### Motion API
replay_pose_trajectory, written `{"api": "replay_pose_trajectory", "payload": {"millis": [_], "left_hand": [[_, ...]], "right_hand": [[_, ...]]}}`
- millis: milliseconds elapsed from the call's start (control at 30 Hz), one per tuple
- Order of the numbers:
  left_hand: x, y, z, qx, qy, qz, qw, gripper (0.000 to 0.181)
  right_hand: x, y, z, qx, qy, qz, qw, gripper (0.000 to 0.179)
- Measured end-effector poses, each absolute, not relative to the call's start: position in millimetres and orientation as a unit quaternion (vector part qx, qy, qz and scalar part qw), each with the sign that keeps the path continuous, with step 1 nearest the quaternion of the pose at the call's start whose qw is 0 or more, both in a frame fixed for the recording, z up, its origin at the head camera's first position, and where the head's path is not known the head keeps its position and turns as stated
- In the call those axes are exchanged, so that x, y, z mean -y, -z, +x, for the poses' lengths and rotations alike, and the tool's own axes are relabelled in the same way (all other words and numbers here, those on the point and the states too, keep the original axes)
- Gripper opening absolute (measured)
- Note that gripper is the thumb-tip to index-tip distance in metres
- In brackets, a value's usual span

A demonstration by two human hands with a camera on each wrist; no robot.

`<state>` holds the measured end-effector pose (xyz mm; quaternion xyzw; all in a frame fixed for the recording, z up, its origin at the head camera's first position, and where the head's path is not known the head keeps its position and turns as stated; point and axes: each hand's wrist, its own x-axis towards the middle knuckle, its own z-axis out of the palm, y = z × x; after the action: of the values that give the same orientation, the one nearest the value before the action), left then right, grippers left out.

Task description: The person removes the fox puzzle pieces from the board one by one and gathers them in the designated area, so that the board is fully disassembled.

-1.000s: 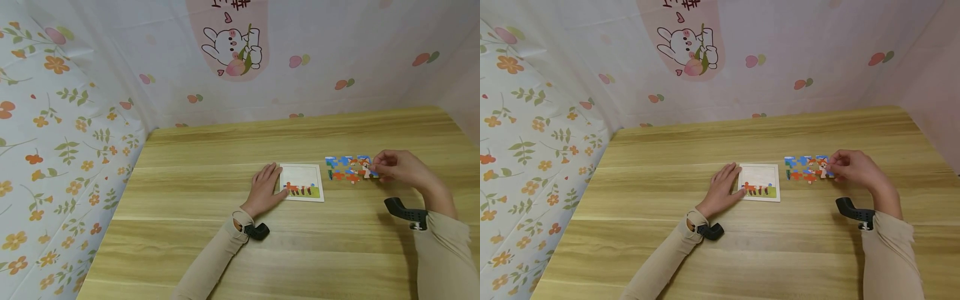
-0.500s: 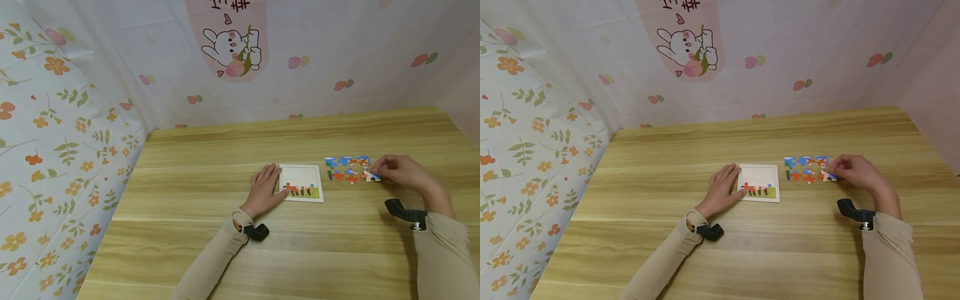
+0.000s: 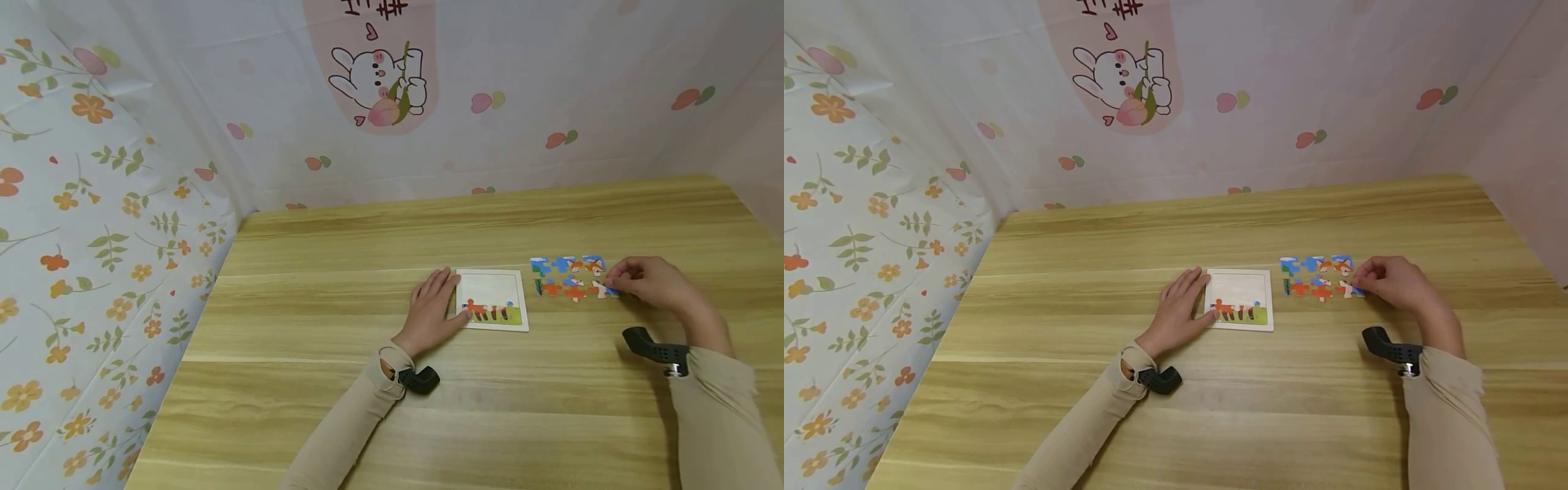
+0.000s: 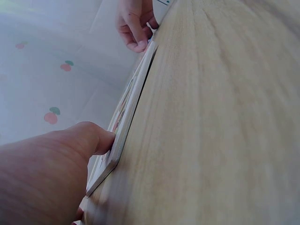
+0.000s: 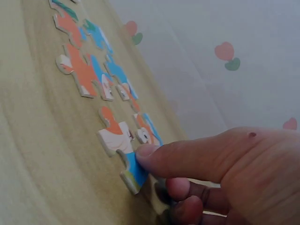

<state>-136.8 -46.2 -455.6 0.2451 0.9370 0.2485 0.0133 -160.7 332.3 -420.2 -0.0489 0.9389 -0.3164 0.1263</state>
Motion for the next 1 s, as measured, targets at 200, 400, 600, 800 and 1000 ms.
{"api": "replay_pose_trajectory", "payload": {"millis": [200,400,600,800,1000], "left_hand": [[46.9,455.7,-136.7,-0.936,-0.252,0.245,0.011,0.065],[46.4,457.0,-138.0,-0.936,-0.253,0.246,0.009,0.065],[46.1,457.7,-138.5,-0.935,-0.256,0.246,0.01,0.066],[46.4,457.1,-137.6,-0.936,-0.254,0.245,0.01,0.065],[46.1,456.5,-137.4,-0.936,-0.251,0.246,0.011,0.065]], "right_hand": [[-330.8,419.8,-161.1,-0.943,0.307,-0.054,0.119,0.026],[-332.8,420.2,-160.4,-0.941,0.308,-0.043,0.134,0.03],[-333.5,420.3,-160.2,-0.939,0.31,-0.039,0.142,0.036],[-326.5,415.9,-159.7,-0.943,0.302,-0.054,0.127,0.036],[-310.1,410.7,-160.9,-0.938,0.314,-0.084,0.119,0.029]]}}
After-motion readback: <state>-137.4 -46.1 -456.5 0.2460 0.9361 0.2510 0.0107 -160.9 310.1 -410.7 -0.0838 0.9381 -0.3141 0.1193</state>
